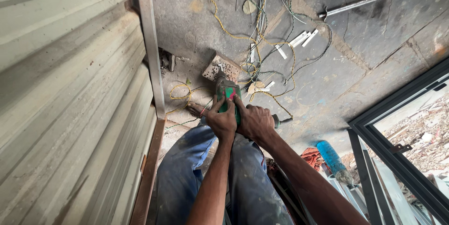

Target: The person sits on the floor of a workshop and drills holes into a small perforated wooden board using a green corded power drill. They reposition the board, change the drill bit, and continue drilling multiple holes across the board's surface.

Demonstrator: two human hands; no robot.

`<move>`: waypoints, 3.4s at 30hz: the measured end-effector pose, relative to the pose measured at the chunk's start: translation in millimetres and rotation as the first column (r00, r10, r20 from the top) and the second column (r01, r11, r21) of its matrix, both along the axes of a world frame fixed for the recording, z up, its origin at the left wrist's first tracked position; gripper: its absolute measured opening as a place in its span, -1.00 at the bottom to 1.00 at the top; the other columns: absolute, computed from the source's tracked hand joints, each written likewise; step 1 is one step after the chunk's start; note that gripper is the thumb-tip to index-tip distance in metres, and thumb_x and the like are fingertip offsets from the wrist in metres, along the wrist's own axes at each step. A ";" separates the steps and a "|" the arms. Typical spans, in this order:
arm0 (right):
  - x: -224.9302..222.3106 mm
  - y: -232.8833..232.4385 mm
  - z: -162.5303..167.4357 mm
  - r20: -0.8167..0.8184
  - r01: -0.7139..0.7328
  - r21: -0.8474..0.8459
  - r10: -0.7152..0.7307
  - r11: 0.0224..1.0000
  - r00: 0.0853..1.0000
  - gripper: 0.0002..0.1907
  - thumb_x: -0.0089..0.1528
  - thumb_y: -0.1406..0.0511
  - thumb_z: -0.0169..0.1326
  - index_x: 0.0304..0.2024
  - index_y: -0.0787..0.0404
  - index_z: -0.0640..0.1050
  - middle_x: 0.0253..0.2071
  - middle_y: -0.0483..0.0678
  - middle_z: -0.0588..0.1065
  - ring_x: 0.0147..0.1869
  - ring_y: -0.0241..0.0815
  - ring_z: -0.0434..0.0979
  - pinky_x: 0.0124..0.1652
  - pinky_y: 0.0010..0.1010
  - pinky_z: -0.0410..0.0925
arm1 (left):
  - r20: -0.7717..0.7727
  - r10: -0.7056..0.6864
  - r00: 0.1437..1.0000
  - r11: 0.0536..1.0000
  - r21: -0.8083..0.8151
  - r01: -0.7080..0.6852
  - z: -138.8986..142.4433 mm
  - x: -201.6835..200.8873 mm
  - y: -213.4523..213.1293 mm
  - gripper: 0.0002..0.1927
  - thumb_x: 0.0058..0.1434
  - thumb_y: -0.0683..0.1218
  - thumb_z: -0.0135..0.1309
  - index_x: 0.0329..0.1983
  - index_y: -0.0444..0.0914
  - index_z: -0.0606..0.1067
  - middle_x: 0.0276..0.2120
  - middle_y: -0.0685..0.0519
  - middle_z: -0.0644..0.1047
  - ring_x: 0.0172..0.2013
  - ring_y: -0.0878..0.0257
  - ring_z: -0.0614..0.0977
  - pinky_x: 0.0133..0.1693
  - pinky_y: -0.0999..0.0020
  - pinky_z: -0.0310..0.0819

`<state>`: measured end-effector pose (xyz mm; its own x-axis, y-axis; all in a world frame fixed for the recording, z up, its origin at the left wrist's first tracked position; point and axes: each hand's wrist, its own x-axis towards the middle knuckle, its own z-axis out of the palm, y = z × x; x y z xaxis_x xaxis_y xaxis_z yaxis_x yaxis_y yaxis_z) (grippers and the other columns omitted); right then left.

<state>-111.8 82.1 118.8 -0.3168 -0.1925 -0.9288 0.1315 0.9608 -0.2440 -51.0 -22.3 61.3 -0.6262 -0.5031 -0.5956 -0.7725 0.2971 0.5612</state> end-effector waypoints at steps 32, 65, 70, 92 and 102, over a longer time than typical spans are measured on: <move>0.4 10.1 -2.8 -0.009 0.003 -0.027 -0.004 1.000 1.000 0.10 0.02 -0.09 0.29 0.50 -0.04 0.10 -0.18 0.20 0.59 -0.15 0.25 0.63 -0.14 0.09 0.44 | -0.070 -0.022 0.997 0.999 -0.049 0.018 -2.2 6.8 10.2 -0.70 0.16 -0.14 0.24 -0.12 -0.45 0.65 0.07 -0.39 0.57 0.07 -0.17 0.66 0.02 0.15 0.61; 8.8 21.7 -7.8 -0.081 -0.013 -0.050 0.008 0.999 0.997 0.03 0.04 -0.08 0.28 0.48 -0.12 0.13 -0.19 0.17 0.59 -0.17 0.28 0.62 -0.22 0.13 0.43 | -0.162 -0.055 0.985 0.988 -0.151 0.030 3.6 6.0 21.3 -0.74 0.10 -0.19 0.21 -0.18 -0.45 0.65 0.03 -0.35 0.59 0.00 -0.20 0.68 0.03 0.12 0.59; 11.3 19.0 -5.9 -0.046 0.013 -0.045 -0.015 0.999 0.999 0.03 0.04 -0.06 0.26 0.48 -0.14 0.12 -0.19 0.19 0.58 -0.16 0.28 0.62 -0.19 0.12 0.44 | -0.162 -0.045 0.986 0.995 -0.097 0.029 2.1 14.8 18.1 -0.73 0.13 -0.20 0.19 -0.13 -0.46 0.63 0.06 -0.35 0.59 0.01 -0.18 0.68 0.03 0.15 0.59; 9.3 17.8 -8.9 -0.058 -0.024 -0.082 0.019 0.996 0.998 0.03 0.07 0.00 0.26 0.50 -0.05 0.10 -0.19 0.23 0.57 -0.14 0.28 0.61 -0.15 0.08 0.43 | -0.148 -0.009 0.989 0.994 -0.112 -0.008 -5.5 19.6 17.0 -0.71 0.14 -0.17 0.17 -0.13 -0.45 0.64 0.07 -0.38 0.58 0.04 -0.19 0.67 0.06 0.11 0.58; 13.4 17.2 -10.5 -0.113 -0.028 -0.099 0.017 0.995 0.993 -0.07 0.13 0.02 0.21 0.49 -0.03 0.17 -0.24 0.25 0.57 -0.18 0.30 0.61 -0.19 0.13 0.43 | -0.140 -0.006 0.990 0.997 -0.080 -0.005 -4.5 19.6 14.3 -0.70 0.13 -0.17 0.16 -0.13 -0.45 0.64 0.07 -0.39 0.56 0.05 -0.19 0.66 0.05 0.13 0.57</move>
<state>-98.4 99.3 108.3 -0.4119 -0.2911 -0.8635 0.0767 0.9331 -0.3512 -31.5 -8.0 56.8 -0.7007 -0.5456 -0.4597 -0.6878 0.3456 0.6383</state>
